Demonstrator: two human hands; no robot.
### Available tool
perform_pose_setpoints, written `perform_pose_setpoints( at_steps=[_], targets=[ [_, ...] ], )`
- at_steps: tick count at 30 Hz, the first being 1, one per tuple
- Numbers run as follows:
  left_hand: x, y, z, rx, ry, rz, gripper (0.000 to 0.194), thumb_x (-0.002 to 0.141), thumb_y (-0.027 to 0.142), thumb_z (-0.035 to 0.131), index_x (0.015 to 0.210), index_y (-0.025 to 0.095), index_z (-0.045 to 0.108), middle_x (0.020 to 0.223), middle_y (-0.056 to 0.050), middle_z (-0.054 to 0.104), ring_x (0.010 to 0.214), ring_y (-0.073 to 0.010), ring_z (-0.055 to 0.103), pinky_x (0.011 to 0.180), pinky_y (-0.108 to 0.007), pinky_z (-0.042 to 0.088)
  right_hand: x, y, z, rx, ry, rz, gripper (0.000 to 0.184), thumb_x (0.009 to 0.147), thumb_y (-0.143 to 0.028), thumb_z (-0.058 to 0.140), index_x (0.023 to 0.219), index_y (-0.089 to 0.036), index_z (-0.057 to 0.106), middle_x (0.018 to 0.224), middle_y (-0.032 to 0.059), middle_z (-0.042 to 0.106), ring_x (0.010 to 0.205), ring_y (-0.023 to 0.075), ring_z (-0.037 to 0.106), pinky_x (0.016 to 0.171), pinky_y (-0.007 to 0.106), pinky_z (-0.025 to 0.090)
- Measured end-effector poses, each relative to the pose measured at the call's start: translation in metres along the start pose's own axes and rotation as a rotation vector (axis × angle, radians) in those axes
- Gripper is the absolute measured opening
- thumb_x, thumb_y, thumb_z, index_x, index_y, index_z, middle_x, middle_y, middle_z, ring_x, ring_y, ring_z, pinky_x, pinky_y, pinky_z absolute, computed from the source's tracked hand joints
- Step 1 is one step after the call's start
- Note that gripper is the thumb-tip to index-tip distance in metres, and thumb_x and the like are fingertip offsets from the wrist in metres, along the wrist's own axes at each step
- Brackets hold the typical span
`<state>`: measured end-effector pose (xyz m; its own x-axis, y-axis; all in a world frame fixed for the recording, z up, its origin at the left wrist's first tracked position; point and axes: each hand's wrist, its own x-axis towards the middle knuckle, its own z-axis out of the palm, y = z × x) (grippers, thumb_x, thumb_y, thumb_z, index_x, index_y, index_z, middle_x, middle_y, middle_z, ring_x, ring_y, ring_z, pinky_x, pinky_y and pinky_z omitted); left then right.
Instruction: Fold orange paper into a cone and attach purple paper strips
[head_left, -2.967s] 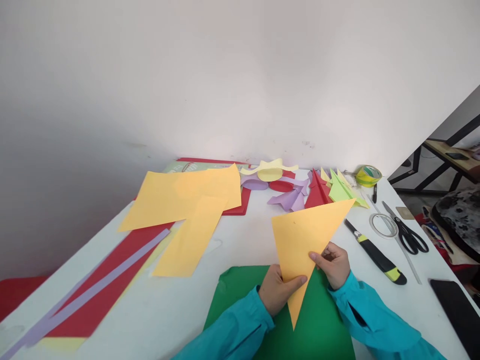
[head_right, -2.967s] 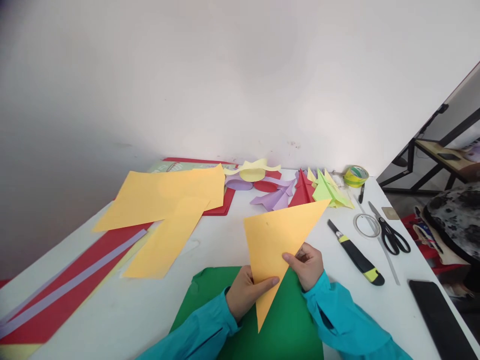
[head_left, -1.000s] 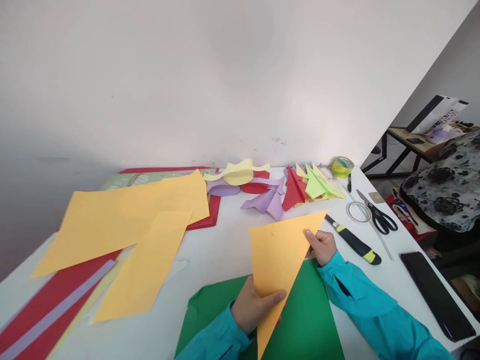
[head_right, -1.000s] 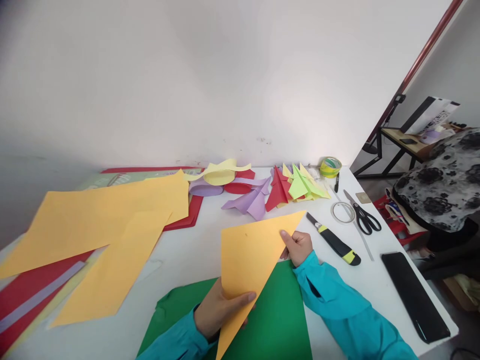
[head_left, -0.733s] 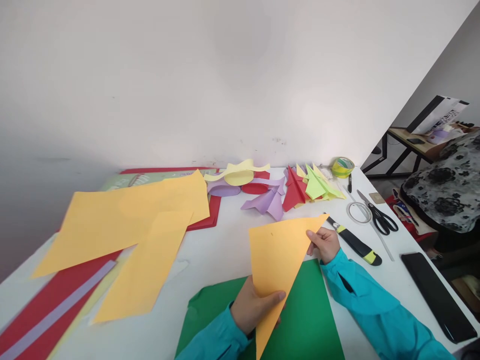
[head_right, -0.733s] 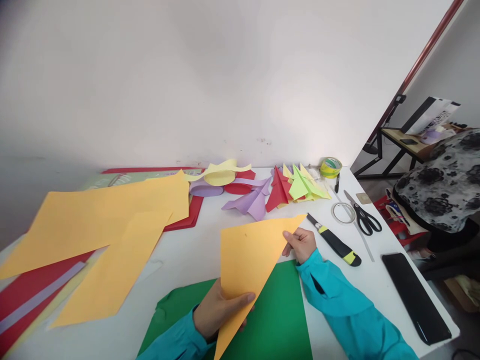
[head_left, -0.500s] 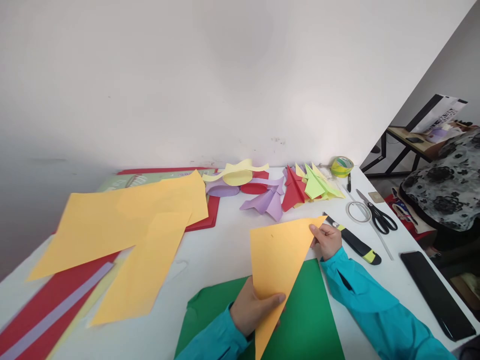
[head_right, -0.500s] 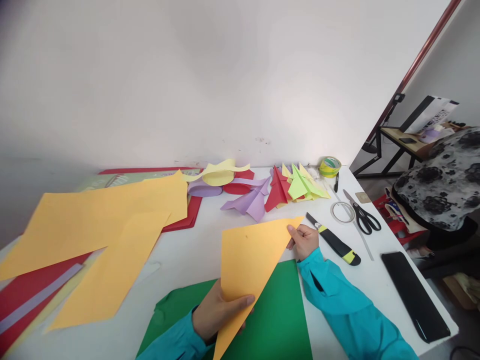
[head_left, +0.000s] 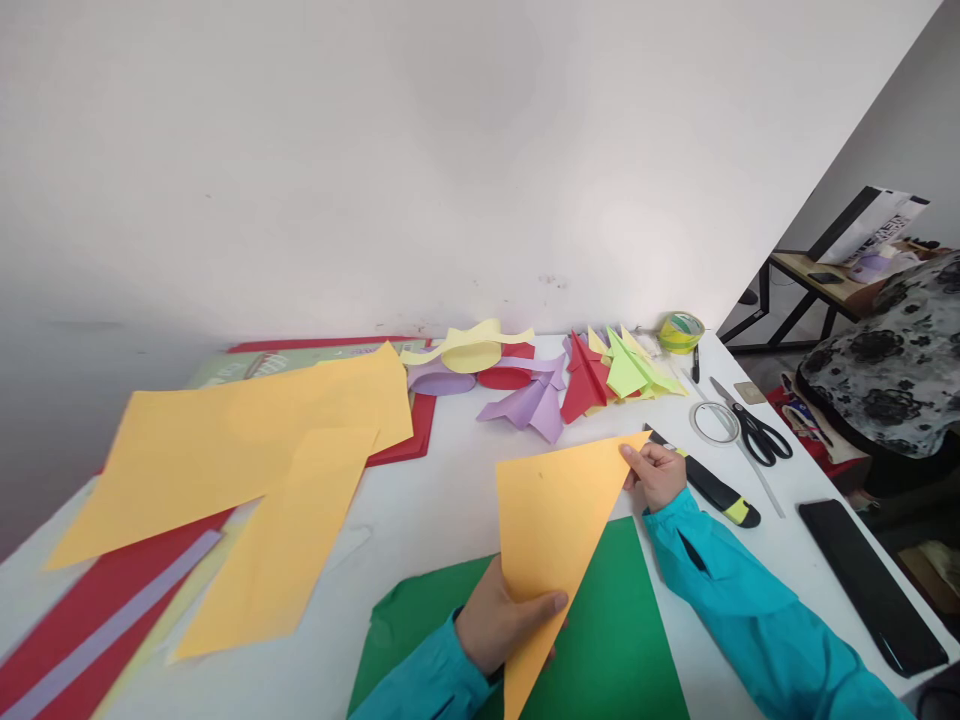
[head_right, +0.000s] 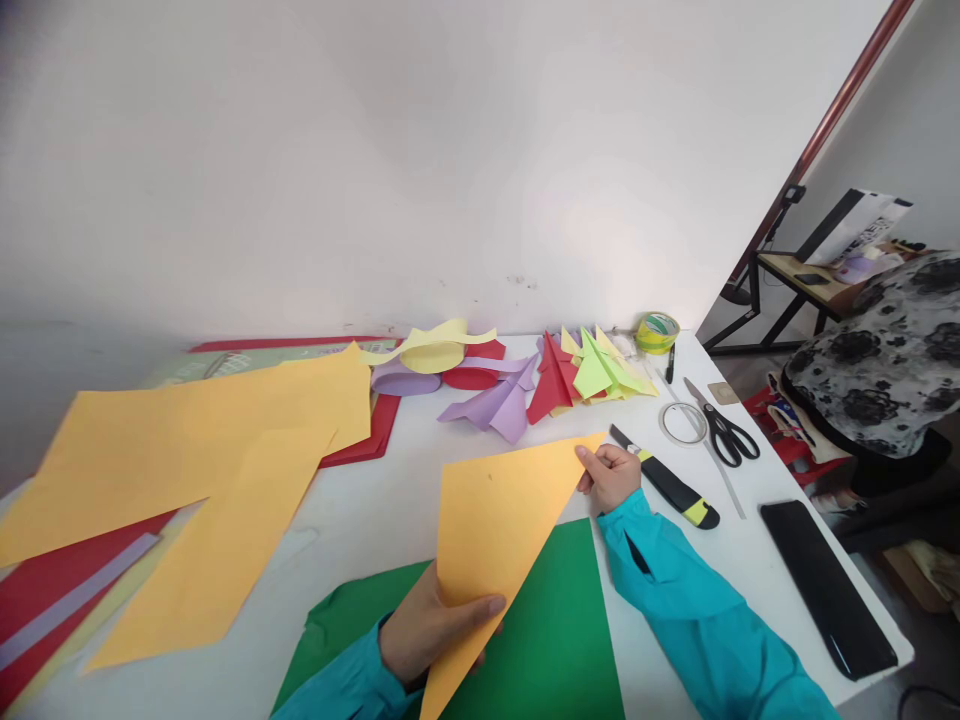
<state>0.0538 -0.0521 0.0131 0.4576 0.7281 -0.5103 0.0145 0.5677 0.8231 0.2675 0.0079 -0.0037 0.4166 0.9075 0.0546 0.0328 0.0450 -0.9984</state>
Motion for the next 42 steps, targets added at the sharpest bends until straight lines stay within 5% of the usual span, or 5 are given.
perform_pose_setpoints(
  at_steps=[9,21,37,42],
  targets=[
    [-0.002,0.002,0.001,0.029,-0.005,-0.037,0.054,0.048,0.048,0.077,0.084,0.019,0.05,0.05,0.002,0.06,0.036,-0.0121,0.05,0.038,-0.027,0.044,0.002,0.002,-0.004,-0.029,0.086,-0.002,0.049,0.068,-0.045,0.065,0.034,-0.02,0.042,0.026,-0.005,0.044,0.025,0.0074,0.037,0.03,0.022,0.03],
    [-0.004,0.004,0.0,0.035,-0.024,-0.026,0.053,0.047,0.046,0.078,0.083,0.017,0.052,0.05,0.002,0.059,0.037,-0.012,0.051,0.038,-0.026,0.044,0.007,0.002,-0.005,-0.039,0.097,-0.025,0.029,0.065,-0.041,0.068,0.054,-0.015,0.064,0.03,-0.0042,0.05,0.026,0.0094,0.043,0.029,0.021,0.034],
    [-0.003,0.002,-0.001,0.062,-0.037,-0.036,0.056,0.047,0.049,0.077,0.084,0.017,0.048,0.05,0.003,0.06,0.037,-0.0117,0.051,0.039,-0.027,0.045,0.012,0.005,-0.012,0.045,0.109,0.014,0.046,0.073,-0.051,0.058,0.043,-0.016,0.054,0.029,-0.0027,0.047,0.026,0.0086,0.04,0.028,0.021,0.029],
    [-0.003,0.002,-0.002,0.061,-0.015,-0.044,0.054,0.047,0.05,0.076,0.082,0.017,0.05,0.05,0.003,0.059,0.036,-0.0119,0.051,0.038,-0.027,0.044,0.013,0.011,-0.011,0.11,-0.016,0.059,0.057,0.077,-0.062,0.043,0.058,-0.012,0.064,0.034,0.0024,0.054,0.027,0.0125,0.047,0.027,0.023,0.036]
  ],
)
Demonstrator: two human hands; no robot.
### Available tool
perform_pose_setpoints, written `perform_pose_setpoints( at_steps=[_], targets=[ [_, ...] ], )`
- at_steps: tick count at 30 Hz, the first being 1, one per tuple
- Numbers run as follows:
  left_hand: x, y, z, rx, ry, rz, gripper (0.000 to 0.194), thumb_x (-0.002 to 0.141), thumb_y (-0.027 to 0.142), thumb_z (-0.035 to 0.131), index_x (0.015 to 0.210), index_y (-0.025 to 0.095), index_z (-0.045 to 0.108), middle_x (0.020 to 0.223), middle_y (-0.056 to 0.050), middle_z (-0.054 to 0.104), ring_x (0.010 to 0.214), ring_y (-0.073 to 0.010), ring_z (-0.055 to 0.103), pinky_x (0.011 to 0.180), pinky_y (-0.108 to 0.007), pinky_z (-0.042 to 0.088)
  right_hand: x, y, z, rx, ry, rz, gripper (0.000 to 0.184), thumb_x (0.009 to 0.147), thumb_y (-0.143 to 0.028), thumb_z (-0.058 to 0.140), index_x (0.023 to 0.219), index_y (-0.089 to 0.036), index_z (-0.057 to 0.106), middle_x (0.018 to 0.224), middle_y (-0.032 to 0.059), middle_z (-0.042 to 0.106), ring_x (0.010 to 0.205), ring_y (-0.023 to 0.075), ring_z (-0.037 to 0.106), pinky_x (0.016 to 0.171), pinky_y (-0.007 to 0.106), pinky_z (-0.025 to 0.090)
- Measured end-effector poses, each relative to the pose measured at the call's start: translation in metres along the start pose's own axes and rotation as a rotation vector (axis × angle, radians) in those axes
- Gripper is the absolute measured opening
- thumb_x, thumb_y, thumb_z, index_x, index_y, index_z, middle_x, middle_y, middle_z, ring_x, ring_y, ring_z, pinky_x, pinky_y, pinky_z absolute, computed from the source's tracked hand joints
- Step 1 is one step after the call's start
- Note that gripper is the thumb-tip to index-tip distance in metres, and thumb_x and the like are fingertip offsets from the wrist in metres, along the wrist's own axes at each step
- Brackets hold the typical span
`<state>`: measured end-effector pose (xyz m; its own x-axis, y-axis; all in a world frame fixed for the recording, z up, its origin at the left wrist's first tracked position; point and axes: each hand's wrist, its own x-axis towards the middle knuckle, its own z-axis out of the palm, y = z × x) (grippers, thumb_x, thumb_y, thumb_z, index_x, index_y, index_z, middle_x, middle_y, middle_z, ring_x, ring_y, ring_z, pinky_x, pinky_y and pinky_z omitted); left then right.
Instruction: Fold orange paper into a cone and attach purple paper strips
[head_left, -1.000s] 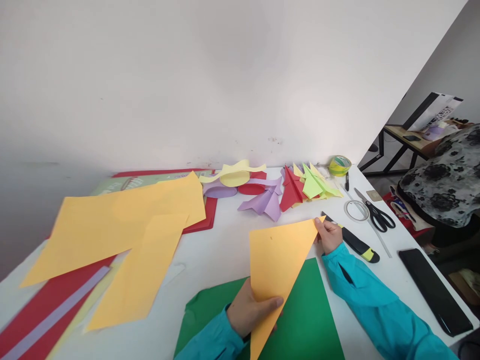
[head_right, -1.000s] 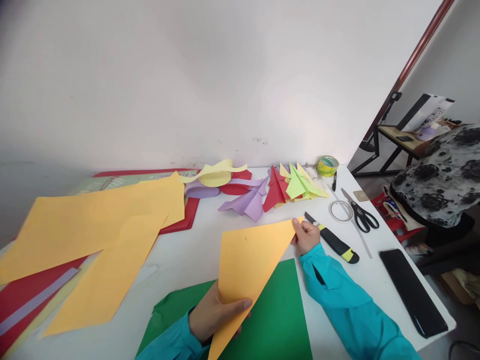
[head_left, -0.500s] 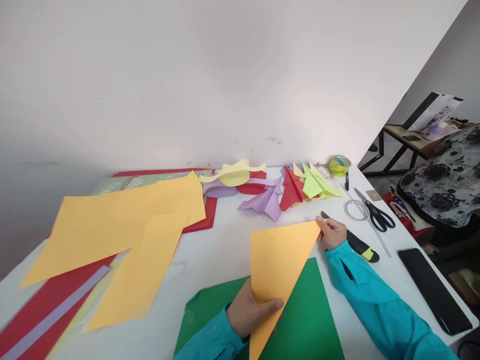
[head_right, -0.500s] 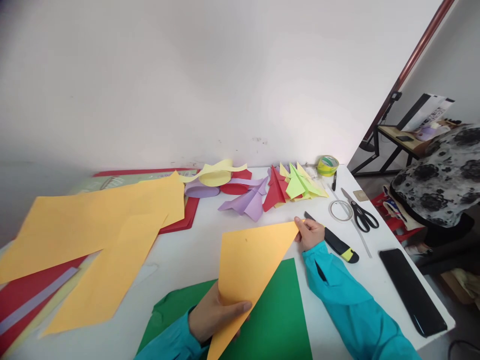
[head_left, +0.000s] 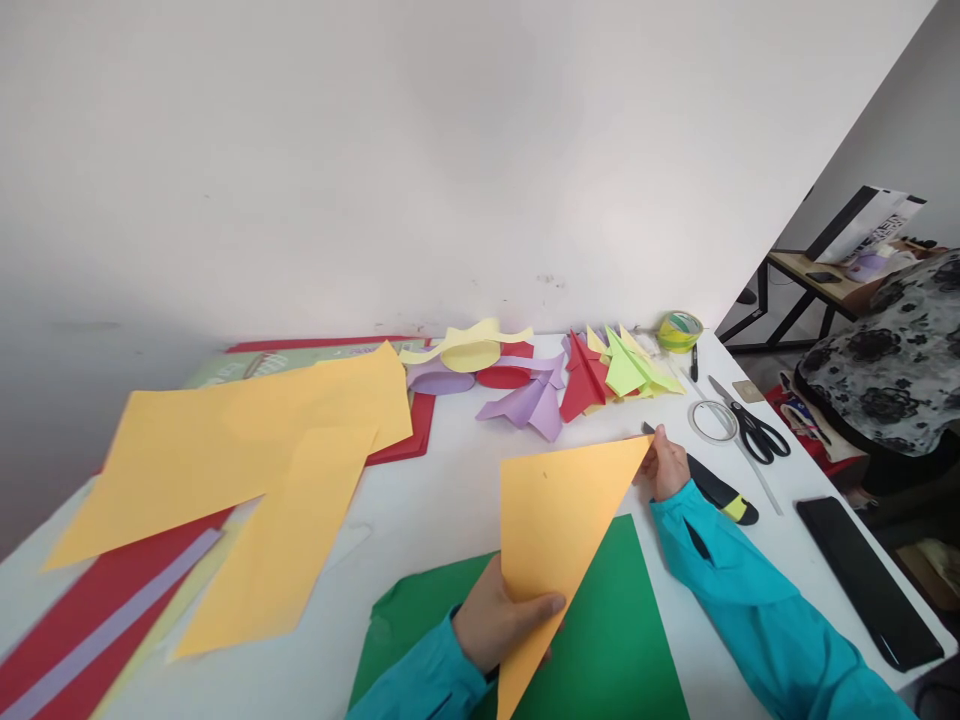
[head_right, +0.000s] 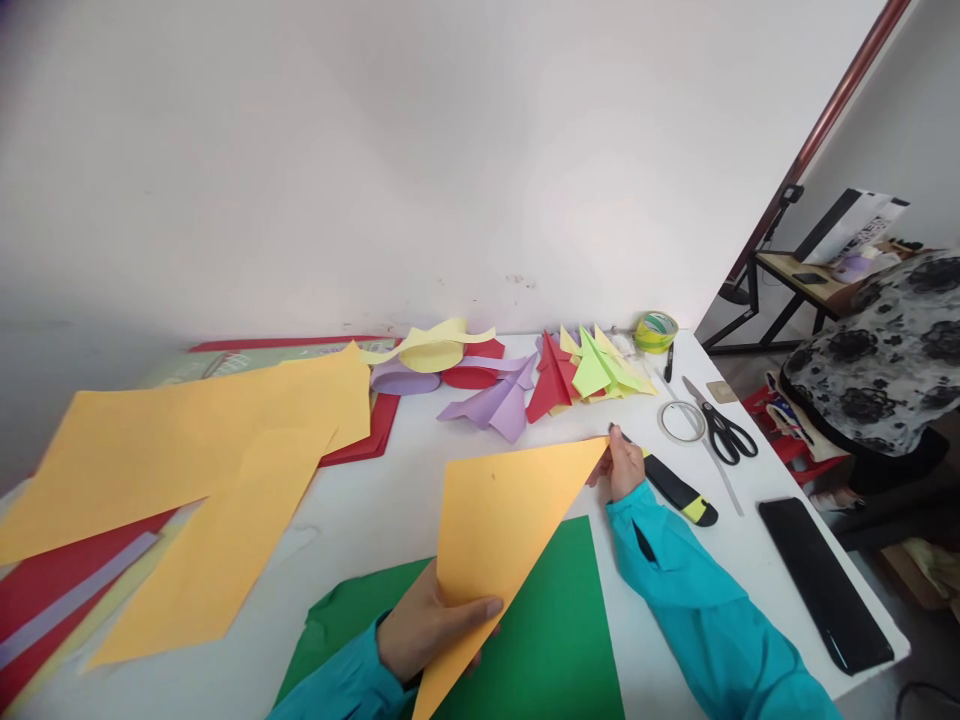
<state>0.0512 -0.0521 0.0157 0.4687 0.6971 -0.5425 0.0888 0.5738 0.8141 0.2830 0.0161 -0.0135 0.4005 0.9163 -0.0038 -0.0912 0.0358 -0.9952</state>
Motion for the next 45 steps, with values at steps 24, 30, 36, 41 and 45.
perform_pose_setpoints(
  at_steps=[24,30,36,41,45],
  targets=[
    [0.0,0.003,0.002,0.008,0.0,-0.01,0.053,0.048,0.051,0.075,0.08,0.017,0.051,0.05,0.002,0.059,0.036,-0.0115,0.051,0.038,-0.026,0.045,-0.01,-0.002,0.005,-0.093,-0.034,-0.064,0.029,0.064,-0.043,0.069,0.068,-0.013,0.069,0.036,-0.0014,0.057,0.029,0.0121,0.051,0.028,0.021,0.042],
    [0.0,0.003,0.002,0.001,0.022,-0.008,0.054,0.048,0.051,0.075,0.082,0.017,0.051,0.05,0.002,0.059,0.036,-0.0124,0.051,0.037,-0.027,0.044,-0.007,0.001,0.003,-0.07,-0.071,-0.016,0.041,0.071,-0.052,0.059,0.054,-0.014,0.062,0.037,0.0011,0.058,0.029,0.0128,0.053,0.027,0.02,0.041],
    [0.002,0.001,0.001,-0.018,0.032,0.016,0.052,0.048,0.052,0.075,0.078,0.016,0.053,0.05,0.001,0.059,0.035,-0.0133,0.052,0.036,-0.027,0.043,-0.009,-0.003,0.002,-0.019,-0.208,0.043,0.037,0.063,-0.051,0.066,0.066,-0.014,0.064,0.049,0.0031,0.065,0.034,0.0157,0.057,0.033,0.025,0.047],
    [0.002,0.0,0.002,-0.019,0.045,0.015,0.053,0.048,0.052,0.075,0.08,0.016,0.052,0.05,0.001,0.06,0.035,-0.0138,0.052,0.036,-0.027,0.044,-0.012,-0.005,0.005,-0.012,-0.201,0.044,0.035,0.067,-0.048,0.065,0.055,-0.016,0.061,0.041,0.0018,0.062,0.034,0.0146,0.057,0.036,0.024,0.048],
    [0.003,0.0,0.002,-0.005,0.049,0.012,0.052,0.048,0.052,0.075,0.078,0.016,0.053,0.049,0.0,0.06,0.036,-0.0144,0.053,0.037,-0.029,0.045,-0.012,-0.006,0.007,-0.013,-0.158,0.034,0.035,0.069,-0.046,0.064,0.051,-0.016,0.06,0.04,0.0017,0.061,0.033,0.0142,0.056,0.034,0.023,0.047]
  ],
)
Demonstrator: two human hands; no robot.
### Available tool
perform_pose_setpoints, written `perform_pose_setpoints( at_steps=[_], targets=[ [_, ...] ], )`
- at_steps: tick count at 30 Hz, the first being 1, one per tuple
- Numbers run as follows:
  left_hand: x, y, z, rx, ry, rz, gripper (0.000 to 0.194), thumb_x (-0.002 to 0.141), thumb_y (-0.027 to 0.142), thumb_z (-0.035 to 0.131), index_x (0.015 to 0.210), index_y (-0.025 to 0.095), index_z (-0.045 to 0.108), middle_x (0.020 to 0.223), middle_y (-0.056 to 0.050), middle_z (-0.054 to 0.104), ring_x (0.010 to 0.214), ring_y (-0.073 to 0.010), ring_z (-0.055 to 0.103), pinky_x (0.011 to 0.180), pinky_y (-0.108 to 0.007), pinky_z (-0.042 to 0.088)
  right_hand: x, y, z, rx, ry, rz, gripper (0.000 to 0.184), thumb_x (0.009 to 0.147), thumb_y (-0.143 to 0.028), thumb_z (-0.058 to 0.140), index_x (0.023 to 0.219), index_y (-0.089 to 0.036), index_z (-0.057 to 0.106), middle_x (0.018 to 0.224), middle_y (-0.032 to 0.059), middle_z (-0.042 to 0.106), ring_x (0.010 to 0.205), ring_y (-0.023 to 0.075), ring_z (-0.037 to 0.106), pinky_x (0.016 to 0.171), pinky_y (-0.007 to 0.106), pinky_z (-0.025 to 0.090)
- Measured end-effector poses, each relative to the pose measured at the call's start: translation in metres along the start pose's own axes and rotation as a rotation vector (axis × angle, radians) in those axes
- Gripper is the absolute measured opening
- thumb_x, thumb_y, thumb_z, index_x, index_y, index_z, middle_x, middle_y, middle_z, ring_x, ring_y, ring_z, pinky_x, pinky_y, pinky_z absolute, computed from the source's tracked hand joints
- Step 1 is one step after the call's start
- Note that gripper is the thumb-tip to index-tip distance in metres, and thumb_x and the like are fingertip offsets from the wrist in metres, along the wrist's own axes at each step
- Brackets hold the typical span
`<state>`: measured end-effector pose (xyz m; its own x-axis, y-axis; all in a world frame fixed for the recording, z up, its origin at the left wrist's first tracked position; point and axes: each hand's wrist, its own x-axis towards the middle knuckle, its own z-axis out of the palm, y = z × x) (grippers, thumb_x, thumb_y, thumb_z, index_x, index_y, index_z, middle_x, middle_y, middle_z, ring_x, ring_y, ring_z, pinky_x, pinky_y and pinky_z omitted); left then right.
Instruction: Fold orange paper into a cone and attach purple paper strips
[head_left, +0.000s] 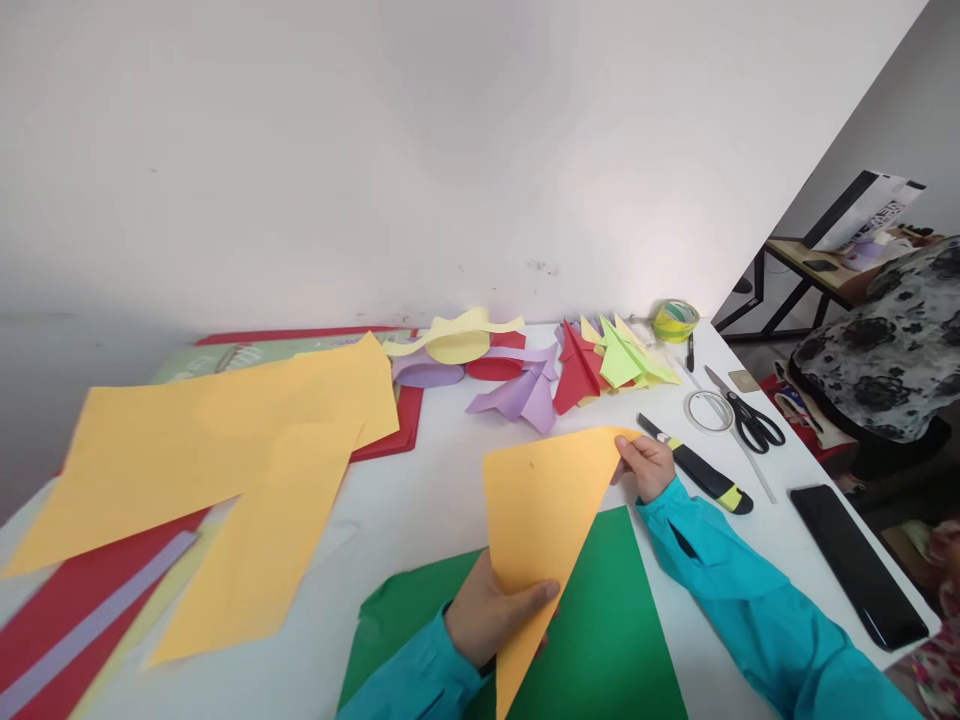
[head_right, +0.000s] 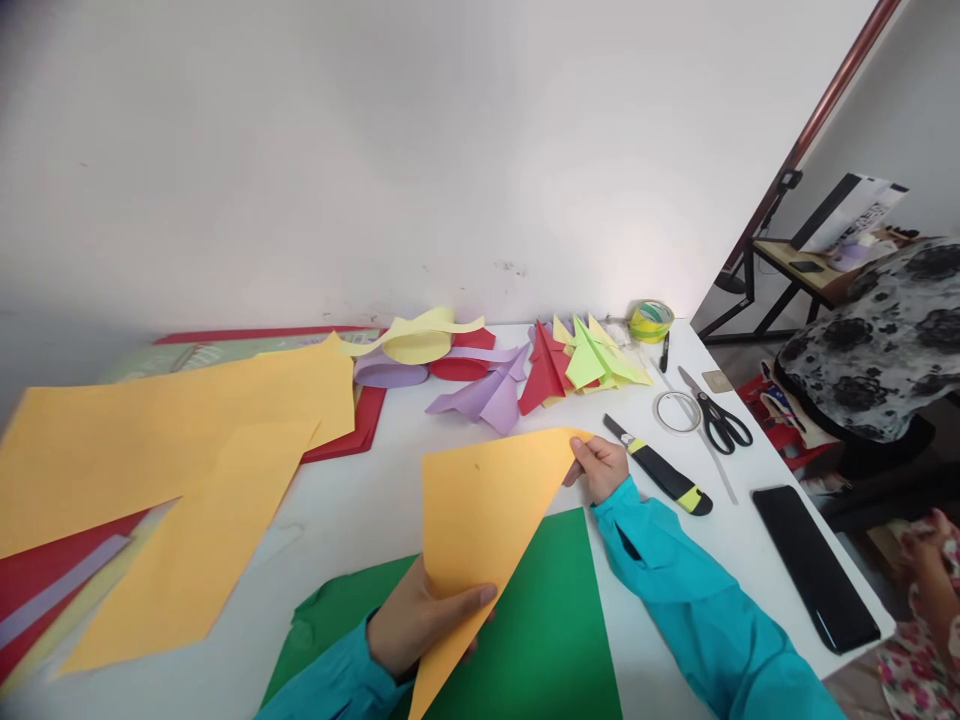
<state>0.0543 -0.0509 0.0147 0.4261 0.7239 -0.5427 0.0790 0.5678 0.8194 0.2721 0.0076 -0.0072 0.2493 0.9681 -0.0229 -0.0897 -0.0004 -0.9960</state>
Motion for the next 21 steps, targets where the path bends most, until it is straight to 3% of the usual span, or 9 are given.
perform_pose_setpoints(
  at_steps=[8,15,21],
  targets=[
    [0.0,0.0,0.001,0.008,0.037,-0.025,0.048,0.048,0.051,0.076,0.073,0.015,0.055,0.048,0.0,0.059,0.035,-0.0136,0.051,0.038,-0.029,0.045,0.0,-0.001,0.005,-0.015,0.012,0.009,0.037,0.062,-0.047,0.068,0.049,-0.016,0.056,0.036,0.0028,0.06,0.028,0.0141,0.054,0.028,0.021,0.044],
    [0.001,-0.001,0.002,-0.008,0.055,-0.04,0.048,0.048,0.051,0.076,0.073,0.015,0.055,0.049,0.0,0.059,0.034,-0.013,0.05,0.037,-0.028,0.044,-0.003,-0.004,0.009,-0.056,0.096,-0.041,0.039,0.066,-0.044,0.067,0.043,-0.019,0.049,0.033,0.0,0.057,0.027,0.0111,0.051,0.028,0.019,0.042],
    [0.002,-0.002,0.002,0.002,0.066,-0.049,0.048,0.048,0.05,0.076,0.074,0.014,0.056,0.049,-0.001,0.059,0.035,-0.0136,0.051,0.038,-0.029,0.045,-0.006,-0.003,0.011,-0.081,0.038,-0.066,0.029,0.065,-0.044,0.067,0.057,-0.017,0.062,0.039,0.0002,0.061,0.031,0.013,0.055,0.033,0.021,0.044]
  ],
)
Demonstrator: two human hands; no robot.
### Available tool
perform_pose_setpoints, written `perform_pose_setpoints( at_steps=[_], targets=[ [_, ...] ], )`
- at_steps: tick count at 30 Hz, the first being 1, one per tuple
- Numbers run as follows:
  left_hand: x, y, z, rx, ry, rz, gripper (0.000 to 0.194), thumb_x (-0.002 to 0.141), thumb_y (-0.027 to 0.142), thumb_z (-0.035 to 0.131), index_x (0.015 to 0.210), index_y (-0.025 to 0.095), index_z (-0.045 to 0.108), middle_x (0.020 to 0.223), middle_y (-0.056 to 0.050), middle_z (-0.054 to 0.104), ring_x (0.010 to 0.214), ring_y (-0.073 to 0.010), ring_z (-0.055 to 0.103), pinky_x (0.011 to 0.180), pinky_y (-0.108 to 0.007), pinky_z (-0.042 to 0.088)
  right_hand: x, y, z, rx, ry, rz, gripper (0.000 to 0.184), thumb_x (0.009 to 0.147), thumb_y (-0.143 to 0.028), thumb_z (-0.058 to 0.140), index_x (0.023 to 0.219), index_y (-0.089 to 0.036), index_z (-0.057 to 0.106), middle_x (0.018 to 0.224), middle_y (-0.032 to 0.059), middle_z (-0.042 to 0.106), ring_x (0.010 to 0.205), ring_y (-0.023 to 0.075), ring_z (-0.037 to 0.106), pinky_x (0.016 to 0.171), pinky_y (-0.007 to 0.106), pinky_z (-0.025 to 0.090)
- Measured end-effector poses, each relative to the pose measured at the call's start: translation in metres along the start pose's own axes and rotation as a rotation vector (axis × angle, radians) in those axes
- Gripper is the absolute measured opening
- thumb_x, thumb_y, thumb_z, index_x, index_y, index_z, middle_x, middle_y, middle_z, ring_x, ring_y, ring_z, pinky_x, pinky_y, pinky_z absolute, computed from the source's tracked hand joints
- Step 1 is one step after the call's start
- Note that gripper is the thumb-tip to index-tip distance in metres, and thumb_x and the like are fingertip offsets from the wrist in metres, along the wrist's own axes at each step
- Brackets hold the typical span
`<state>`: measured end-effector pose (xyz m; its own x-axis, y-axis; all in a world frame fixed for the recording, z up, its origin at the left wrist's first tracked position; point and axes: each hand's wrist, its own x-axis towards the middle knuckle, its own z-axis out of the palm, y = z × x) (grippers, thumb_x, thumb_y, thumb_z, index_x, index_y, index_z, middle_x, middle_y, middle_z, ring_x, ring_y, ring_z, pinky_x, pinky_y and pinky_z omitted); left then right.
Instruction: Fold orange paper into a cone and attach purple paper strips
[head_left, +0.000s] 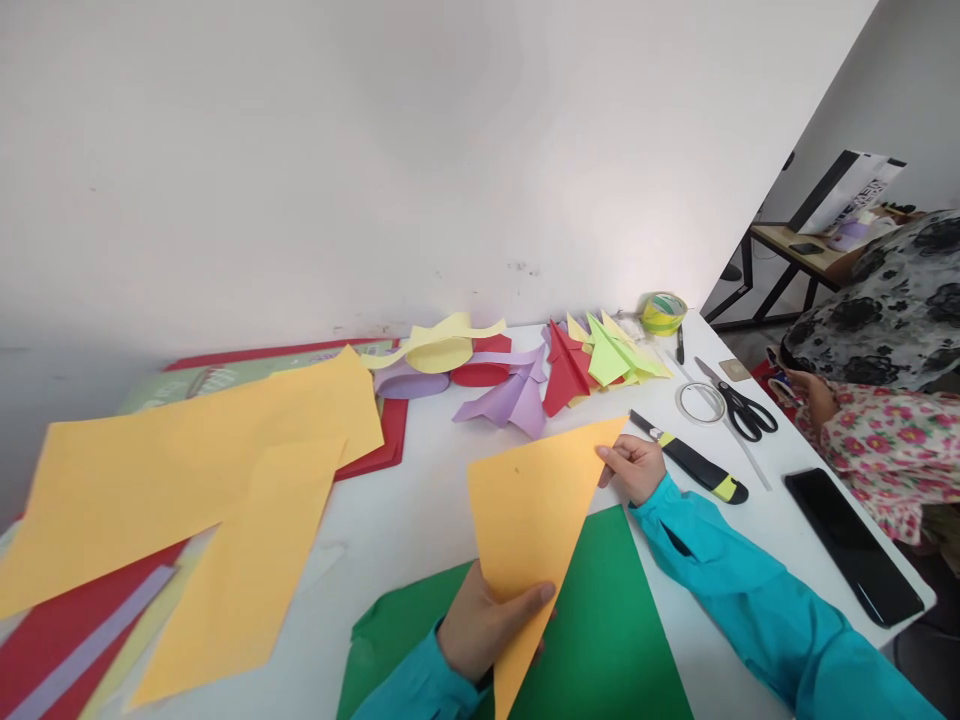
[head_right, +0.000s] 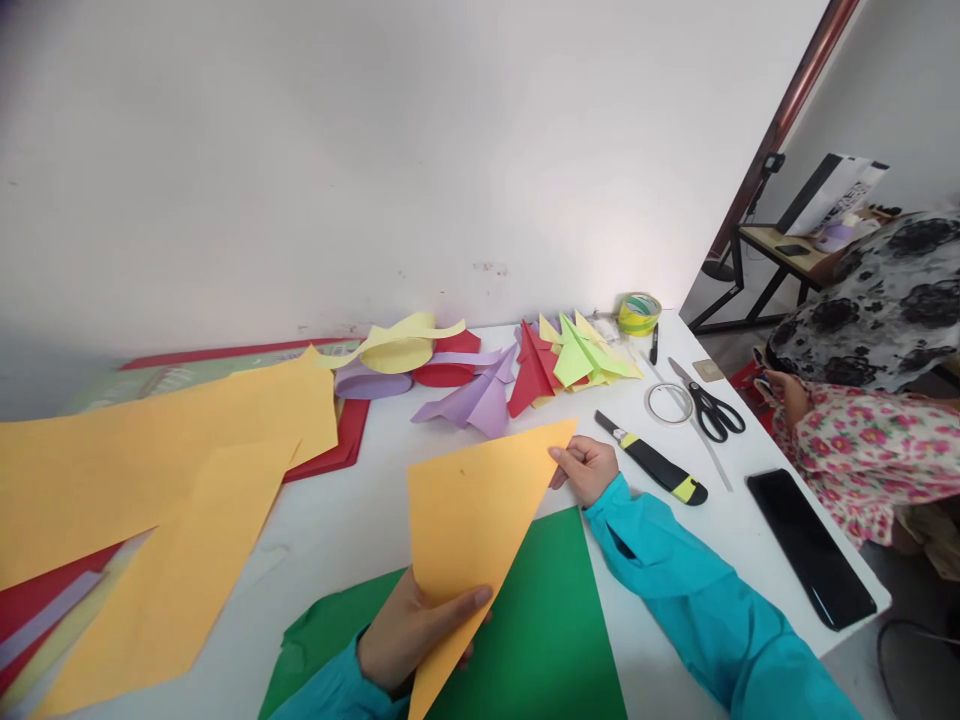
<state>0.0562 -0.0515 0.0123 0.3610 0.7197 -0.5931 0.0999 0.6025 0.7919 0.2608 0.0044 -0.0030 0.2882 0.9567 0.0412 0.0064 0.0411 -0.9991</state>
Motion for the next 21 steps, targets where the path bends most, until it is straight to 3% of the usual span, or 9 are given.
perform_pose_setpoints(
  at_steps=[4,7,11,15,19,21],
  targets=[
    [0.0005,-0.0006,0.0,0.017,-0.003,0.021,0.046,0.049,0.051,0.075,0.07,0.014,0.057,0.049,-0.001,0.059,0.037,-0.0138,0.052,0.038,-0.028,0.045,-0.0031,0.003,0.0027,-0.026,0.042,-0.048,0.03,0.07,-0.039,0.065,0.049,-0.019,0.059,0.038,-0.0005,0.059,0.034,0.0117,0.054,0.038,0.022,0.047],
    [0.0008,0.0001,0.0,0.003,-0.006,0.021,0.046,0.048,0.051,0.076,0.071,0.015,0.057,0.049,-0.001,0.059,0.037,-0.0139,0.052,0.038,-0.028,0.045,-0.0025,0.0042,0.0025,-0.028,0.051,-0.075,0.024,0.07,-0.041,0.064,0.058,-0.02,0.065,0.041,-0.0013,0.06,0.037,0.0128,0.055,0.042,0.025,0.05],
    [0.0006,0.0008,-0.0002,-0.014,-0.007,0.017,0.049,0.048,0.051,0.076,0.074,0.015,0.056,0.049,0.0,0.059,0.035,-0.0136,0.051,0.037,-0.028,0.045,0.0002,0.004,-0.0011,-0.016,-0.019,-0.061,0.029,0.073,-0.043,0.06,0.058,-0.019,0.065,0.043,-0.0004,0.061,0.038,0.0139,0.058,0.042,0.025,0.05],
    [0.0008,0.0,-0.0006,-0.012,-0.01,0.012,0.05,0.048,0.051,0.076,0.075,0.014,0.056,0.049,-0.001,0.059,0.036,-0.0139,0.051,0.038,-0.028,0.045,-0.0007,0.0032,-0.0016,-0.012,-0.074,-0.046,0.026,0.067,-0.043,0.066,0.072,-0.017,0.069,0.044,-0.0003,0.063,0.035,0.0153,0.058,0.036,0.024,0.047],
    [0.0011,-0.0004,-0.0001,-0.009,0.006,0.013,0.051,0.047,0.051,0.076,0.077,0.014,0.056,0.05,-0.001,0.059,0.036,-0.0136,0.051,0.039,-0.029,0.046,-0.0037,0.0033,0.0028,-0.034,-0.02,-0.059,0.028,0.067,-0.04,0.067,0.05,-0.018,0.062,0.04,0.0003,0.061,0.035,0.0145,0.057,0.039,0.025,0.048],
    [0.0011,0.0001,0.0003,-0.006,0.008,0.011,0.051,0.048,0.051,0.076,0.076,0.014,0.056,0.05,-0.001,0.059,0.036,-0.0134,0.051,0.039,-0.028,0.045,-0.0046,0.0035,0.0048,-0.038,0.02,-0.066,0.029,0.068,-0.041,0.066,0.05,-0.019,0.061,0.04,0.0002,0.061,0.037,0.0147,0.058,0.041,0.026,0.049]
  ],
)
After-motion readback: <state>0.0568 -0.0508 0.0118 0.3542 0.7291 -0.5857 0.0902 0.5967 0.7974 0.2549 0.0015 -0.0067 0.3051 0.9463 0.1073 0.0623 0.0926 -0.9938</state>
